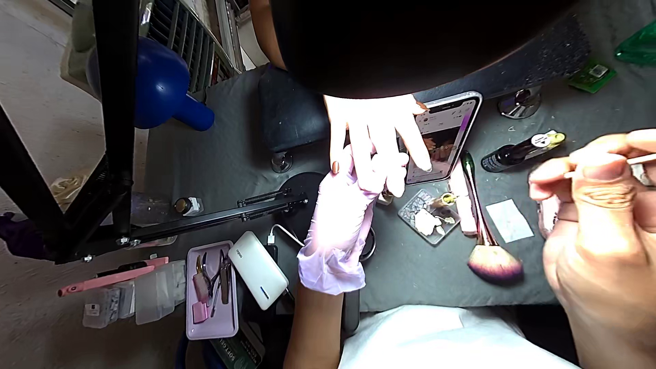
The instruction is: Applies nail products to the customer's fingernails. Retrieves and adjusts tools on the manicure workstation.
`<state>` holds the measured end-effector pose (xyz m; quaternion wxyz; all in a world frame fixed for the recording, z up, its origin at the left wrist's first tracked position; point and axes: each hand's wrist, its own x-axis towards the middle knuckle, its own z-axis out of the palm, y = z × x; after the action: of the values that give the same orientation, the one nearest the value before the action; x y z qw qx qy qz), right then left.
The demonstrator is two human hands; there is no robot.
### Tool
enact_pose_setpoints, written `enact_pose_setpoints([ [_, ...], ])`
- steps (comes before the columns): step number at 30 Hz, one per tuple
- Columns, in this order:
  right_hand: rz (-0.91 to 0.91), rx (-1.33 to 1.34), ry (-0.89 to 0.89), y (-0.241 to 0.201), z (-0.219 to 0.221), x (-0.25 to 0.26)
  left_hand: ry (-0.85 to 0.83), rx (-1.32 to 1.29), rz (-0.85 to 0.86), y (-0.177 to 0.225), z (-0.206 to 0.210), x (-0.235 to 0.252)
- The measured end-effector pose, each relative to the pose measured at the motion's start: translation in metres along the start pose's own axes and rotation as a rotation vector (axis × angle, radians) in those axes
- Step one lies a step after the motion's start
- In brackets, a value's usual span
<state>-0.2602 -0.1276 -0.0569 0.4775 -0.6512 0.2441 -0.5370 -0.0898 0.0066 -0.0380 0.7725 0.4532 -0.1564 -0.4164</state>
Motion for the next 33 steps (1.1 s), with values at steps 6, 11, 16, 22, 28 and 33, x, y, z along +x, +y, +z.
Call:
enact_pose_setpoints([
  [6, 0.075, -0.092, -0.062, 0.016, -0.05, -0.015, 0.03, 0.086, 0.029, -0.004, 0.0, -0.001],
  [11, 0.189, -0.241, -0.139, 0.023, -0.086, -0.027, 0.059, 0.113, 0.031, -0.007, 0.003, 0.001],
  [16, 0.304, -0.418, -0.266, 0.011, -0.103, -0.041, 0.074, 0.162, 0.02, -0.009, 0.004, -0.001],
  [22, 0.143, -0.929, -0.462, 0.021, -0.119, -0.063, 0.054, 0.178, 0.042, -0.014, 0.0, 0.001],
  [28, -0.026, -1.094, -0.541, 0.027, -0.114, -0.069, 0.083, 0.279, 0.047, -0.011, -0.003, 0.001],
  [33, -0.087, -1.141, -0.558, 0.029, -0.111, -0.071, 0.028, 0.122, 0.02, -0.017, -0.018, 0.004],
])
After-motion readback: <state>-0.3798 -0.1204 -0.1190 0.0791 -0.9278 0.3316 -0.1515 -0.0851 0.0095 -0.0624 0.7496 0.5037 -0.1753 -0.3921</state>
